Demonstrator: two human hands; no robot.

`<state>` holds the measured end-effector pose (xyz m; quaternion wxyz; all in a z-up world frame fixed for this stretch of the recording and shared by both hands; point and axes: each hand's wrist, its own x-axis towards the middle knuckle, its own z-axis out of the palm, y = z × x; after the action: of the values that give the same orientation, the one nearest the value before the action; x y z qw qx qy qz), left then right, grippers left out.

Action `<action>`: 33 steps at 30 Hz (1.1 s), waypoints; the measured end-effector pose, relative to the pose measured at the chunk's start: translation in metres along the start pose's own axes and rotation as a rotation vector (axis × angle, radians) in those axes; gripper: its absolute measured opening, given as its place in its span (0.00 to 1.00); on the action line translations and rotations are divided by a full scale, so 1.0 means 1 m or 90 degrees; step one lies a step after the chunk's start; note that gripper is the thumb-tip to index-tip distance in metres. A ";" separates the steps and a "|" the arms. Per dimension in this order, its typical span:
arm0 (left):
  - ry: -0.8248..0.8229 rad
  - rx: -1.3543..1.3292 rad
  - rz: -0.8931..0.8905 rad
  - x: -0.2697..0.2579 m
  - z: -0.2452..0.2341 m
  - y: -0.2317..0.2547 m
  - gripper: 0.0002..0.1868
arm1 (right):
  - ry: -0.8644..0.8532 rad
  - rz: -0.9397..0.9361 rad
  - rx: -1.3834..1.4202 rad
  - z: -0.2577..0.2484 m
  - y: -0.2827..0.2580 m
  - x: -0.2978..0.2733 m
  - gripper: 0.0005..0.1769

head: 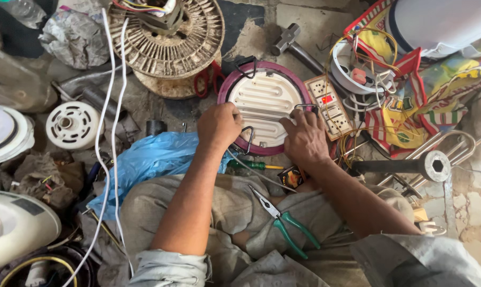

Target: The person sits on the floor in a cluttered workshop and repairs a circular heating element. They use pliers to strip and cut wires, then use a screwdriver to secure the connections. The person then carefully places the heating element into the appliance's housing and adjusts it to fit.

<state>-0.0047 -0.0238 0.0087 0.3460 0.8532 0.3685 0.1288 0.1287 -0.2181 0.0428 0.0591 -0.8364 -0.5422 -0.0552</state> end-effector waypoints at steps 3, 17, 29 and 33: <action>0.019 0.003 -0.031 0.005 -0.002 -0.003 0.05 | -0.067 0.036 -0.014 0.000 -0.001 -0.001 0.27; 0.154 -0.022 0.013 0.012 0.002 -0.011 0.07 | 0.051 -0.037 0.240 0.020 -0.031 0.027 0.21; 0.104 0.012 -0.011 0.001 -0.021 0.004 0.08 | 0.170 0.166 0.570 0.027 -0.001 0.012 0.19; 0.095 -0.003 -0.043 0.004 -0.020 0.001 0.09 | 0.185 0.527 0.782 0.014 -0.003 -0.036 0.12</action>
<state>-0.0108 -0.0113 0.0237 0.3239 0.8273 0.4217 0.1811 0.1117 -0.2469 0.0232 0.6020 -0.7725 -0.1034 0.1739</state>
